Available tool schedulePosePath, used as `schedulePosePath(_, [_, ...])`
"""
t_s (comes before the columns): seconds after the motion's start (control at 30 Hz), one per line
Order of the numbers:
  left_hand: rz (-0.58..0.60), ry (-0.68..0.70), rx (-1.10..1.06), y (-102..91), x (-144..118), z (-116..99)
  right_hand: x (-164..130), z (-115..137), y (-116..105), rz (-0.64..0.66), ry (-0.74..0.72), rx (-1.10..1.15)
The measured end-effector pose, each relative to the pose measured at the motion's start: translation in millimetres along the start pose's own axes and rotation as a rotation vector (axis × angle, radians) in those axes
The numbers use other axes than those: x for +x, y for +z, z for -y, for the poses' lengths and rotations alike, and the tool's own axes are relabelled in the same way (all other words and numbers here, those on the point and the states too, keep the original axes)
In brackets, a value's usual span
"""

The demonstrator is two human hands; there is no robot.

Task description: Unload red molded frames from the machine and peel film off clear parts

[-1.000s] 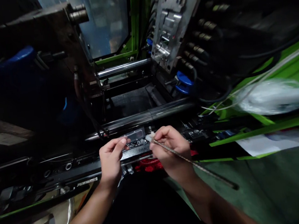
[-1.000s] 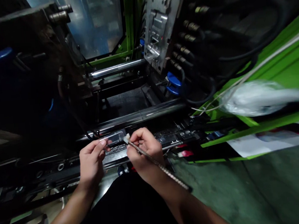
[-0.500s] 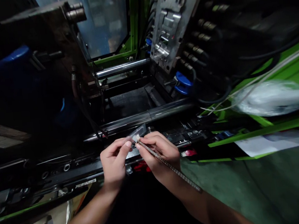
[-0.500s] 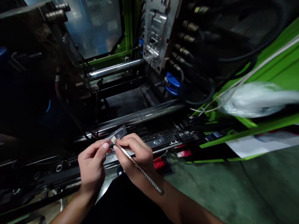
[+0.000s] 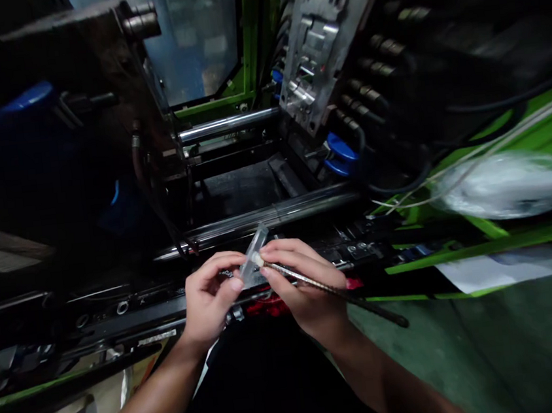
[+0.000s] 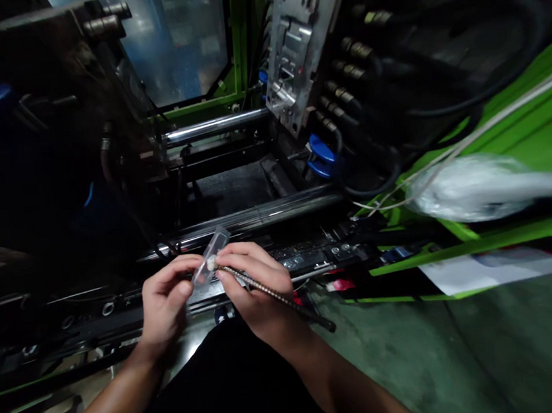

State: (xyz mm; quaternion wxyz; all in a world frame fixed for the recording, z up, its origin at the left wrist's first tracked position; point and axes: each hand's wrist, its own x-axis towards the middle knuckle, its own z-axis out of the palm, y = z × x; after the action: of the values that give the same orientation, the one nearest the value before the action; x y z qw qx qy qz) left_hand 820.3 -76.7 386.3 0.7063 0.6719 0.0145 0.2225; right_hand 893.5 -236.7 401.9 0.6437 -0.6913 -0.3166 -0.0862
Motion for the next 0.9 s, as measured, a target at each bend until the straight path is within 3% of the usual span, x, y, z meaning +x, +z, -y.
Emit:
schedulePosePath(0.27, [0.104, -0.193, -0.029, -5.9, 17.9, -21.9, 4.6, 2.7, -8.4, 0.16, 0.003, 0.113])
schedulePosePath(0.5, [0.067, -0.254, -0.039, -4.4, 14.9, -13.9, -0.2, -2.8, -9.3, 0.146, 0.083, 0.257])
schedulePosePath(0.73, [-0.161, -0.165, -0.155, -1.8, 10.2, 4.2, -2.3, -9.0, -7.1, 0.199, 0.33, 0.741])
schedulePosePath(0.9, [-0.353, -0.054, -0.147, -8.4, 11.5, 4.0, 3.3, -8.1, 0.1, 0.259, 0.561, 1.088])
